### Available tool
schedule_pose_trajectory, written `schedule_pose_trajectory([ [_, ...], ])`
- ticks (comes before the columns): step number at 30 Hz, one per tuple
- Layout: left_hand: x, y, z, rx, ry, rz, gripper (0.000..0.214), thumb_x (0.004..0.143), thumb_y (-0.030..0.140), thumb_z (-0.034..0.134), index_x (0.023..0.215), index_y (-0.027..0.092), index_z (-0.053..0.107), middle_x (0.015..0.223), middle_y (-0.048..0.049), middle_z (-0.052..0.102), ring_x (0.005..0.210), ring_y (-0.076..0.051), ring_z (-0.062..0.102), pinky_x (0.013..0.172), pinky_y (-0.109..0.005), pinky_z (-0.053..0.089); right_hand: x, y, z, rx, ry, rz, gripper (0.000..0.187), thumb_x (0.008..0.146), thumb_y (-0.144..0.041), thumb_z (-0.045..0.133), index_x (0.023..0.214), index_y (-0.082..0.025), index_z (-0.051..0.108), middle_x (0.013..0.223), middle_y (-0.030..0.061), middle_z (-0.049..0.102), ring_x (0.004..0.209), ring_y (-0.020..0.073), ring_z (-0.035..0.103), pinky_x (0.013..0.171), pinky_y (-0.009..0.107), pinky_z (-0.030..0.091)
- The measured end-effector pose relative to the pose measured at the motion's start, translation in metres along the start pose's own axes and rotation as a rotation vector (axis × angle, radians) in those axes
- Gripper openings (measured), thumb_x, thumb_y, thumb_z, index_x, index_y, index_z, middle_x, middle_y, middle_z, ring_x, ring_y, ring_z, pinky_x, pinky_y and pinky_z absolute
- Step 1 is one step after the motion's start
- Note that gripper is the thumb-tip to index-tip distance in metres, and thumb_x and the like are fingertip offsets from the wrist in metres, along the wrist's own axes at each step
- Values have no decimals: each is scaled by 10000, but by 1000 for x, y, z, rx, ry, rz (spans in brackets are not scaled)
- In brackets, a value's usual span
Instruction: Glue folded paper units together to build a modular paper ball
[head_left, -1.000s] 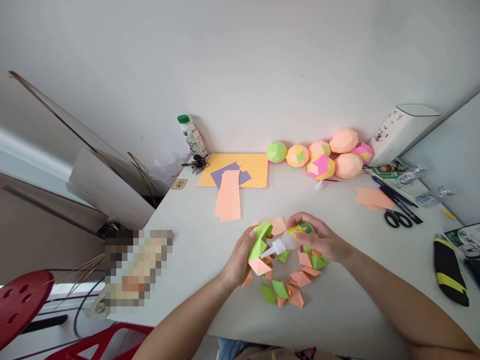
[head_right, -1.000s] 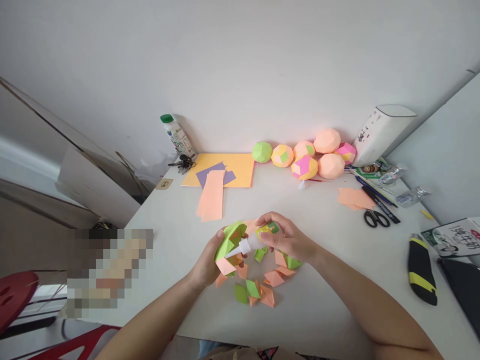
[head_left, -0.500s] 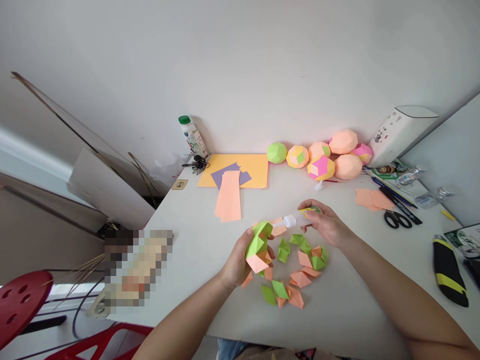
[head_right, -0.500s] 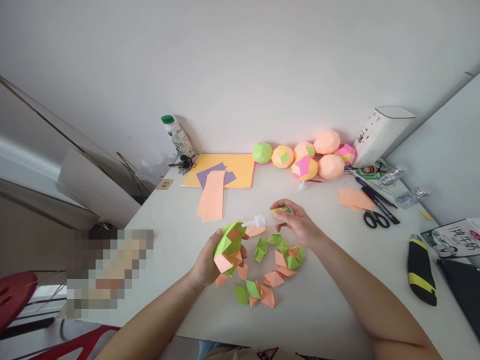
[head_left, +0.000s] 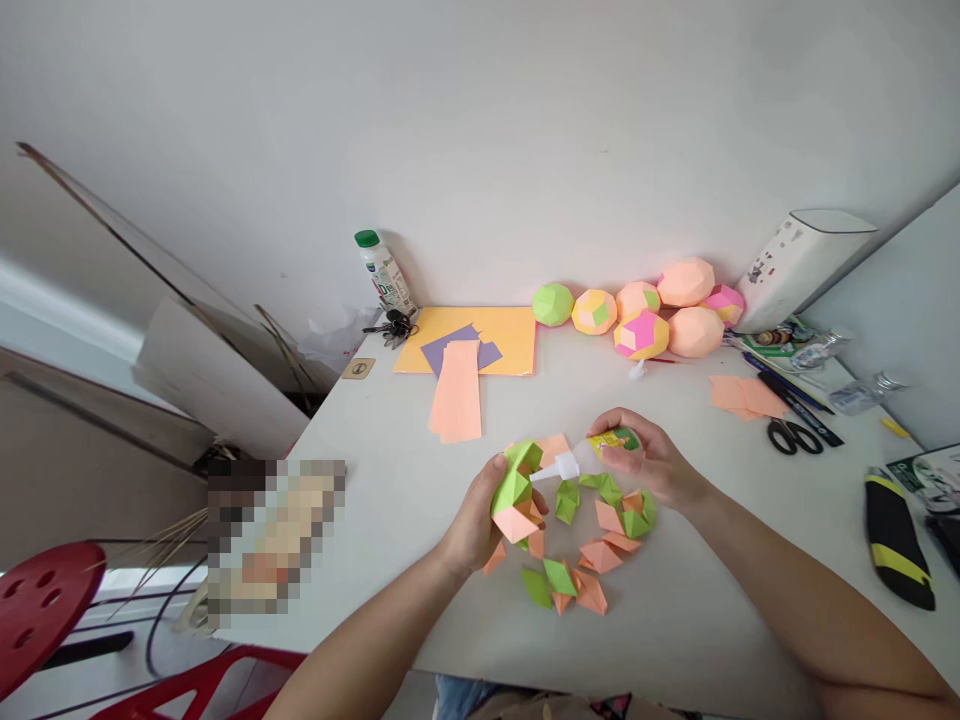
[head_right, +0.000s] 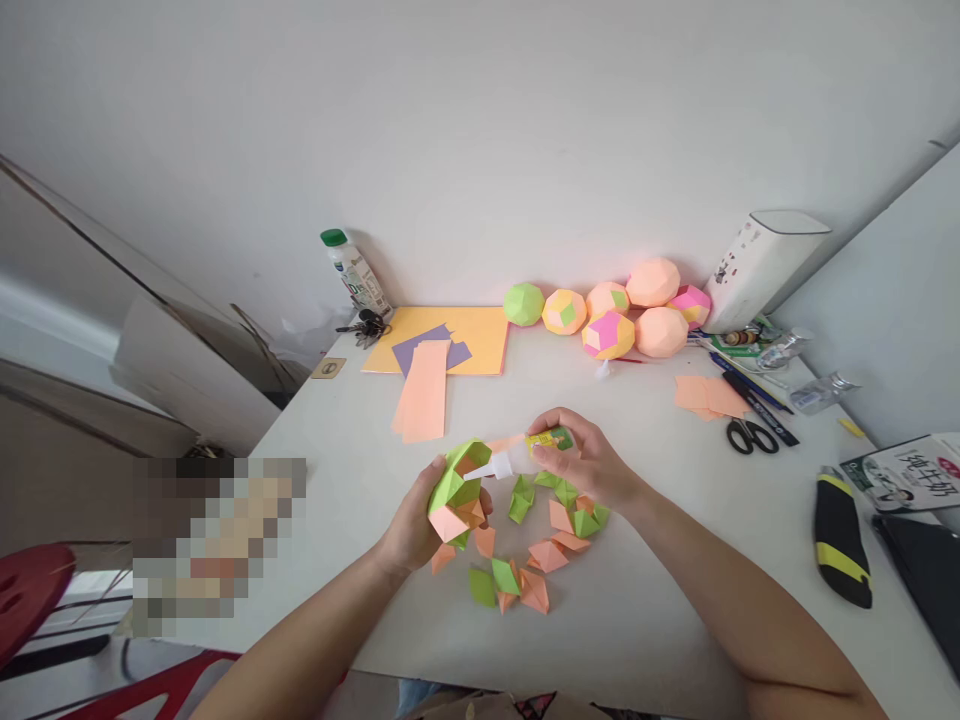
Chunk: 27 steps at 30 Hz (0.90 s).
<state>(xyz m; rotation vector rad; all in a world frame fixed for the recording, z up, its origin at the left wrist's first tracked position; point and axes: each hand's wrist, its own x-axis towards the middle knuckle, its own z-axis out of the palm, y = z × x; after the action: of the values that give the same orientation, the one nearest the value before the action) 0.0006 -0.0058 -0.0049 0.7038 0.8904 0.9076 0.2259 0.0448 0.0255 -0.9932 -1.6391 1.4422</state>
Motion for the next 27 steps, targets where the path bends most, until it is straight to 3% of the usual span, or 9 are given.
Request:
schedule_pose_trajectory([
  [9, 0, -1, 3, 36, -17, 31, 507, 887, 528, 369, 1130, 118, 541, 688, -102, 671, 595, -206, 620, 526, -296, 480, -8, -8, 8, -218, 21, -184, 145, 827, -290, 597, 943, -213, 558, 842, 14, 549, 743, 148, 512, 669, 258, 432],
  [15, 2, -1, 2, -28, -19, 4, 501, 891, 513, 352, 1065, 104, 584, 660, -104, 661, 602, -209, 616, 551, -307, 483, -4, -9, 0, -53, -44, -61, 178, 811, -329, 633, 915, -194, 583, 849, 20, 546, 738, 142, 528, 639, 254, 452],
  [19, 4, -1, -1, -132, -27, -39, 519, 881, 532, 348, 997, 107, 622, 658, -107, 664, 612, -214, 621, 581, -322, 485, 6, 6, -10, 270, -229, 124, 304, 807, -383, 657, 1032, -184, 610, 853, 34, 600, 731, 152, 598, 639, 287, 498],
  [23, 8, 3, -2, -286, -21, -21, 497, 875, 522, 365, 952, 119, 645, 811, -122, 685, 610, -204, 623, 578, -326, 479, 12, 22, -13, 469, -428, 181, 506, 717, -343, 762, 1150, -147, 591, 872, 76, 660, 764, 193, 645, 610, 307, 522],
  [27, 9, 9, -1, -394, 43, -7, 468, 859, 515, 397, 917, 125, 650, 880, -122, 680, 589, -187, 612, 566, -319, 469, 12, 25, -11, 475, -561, 166, 400, 779, -377, 701, 1050, -99, 607, 809, 96, 675, 703, 187, 653, 622, 334, 531],
])
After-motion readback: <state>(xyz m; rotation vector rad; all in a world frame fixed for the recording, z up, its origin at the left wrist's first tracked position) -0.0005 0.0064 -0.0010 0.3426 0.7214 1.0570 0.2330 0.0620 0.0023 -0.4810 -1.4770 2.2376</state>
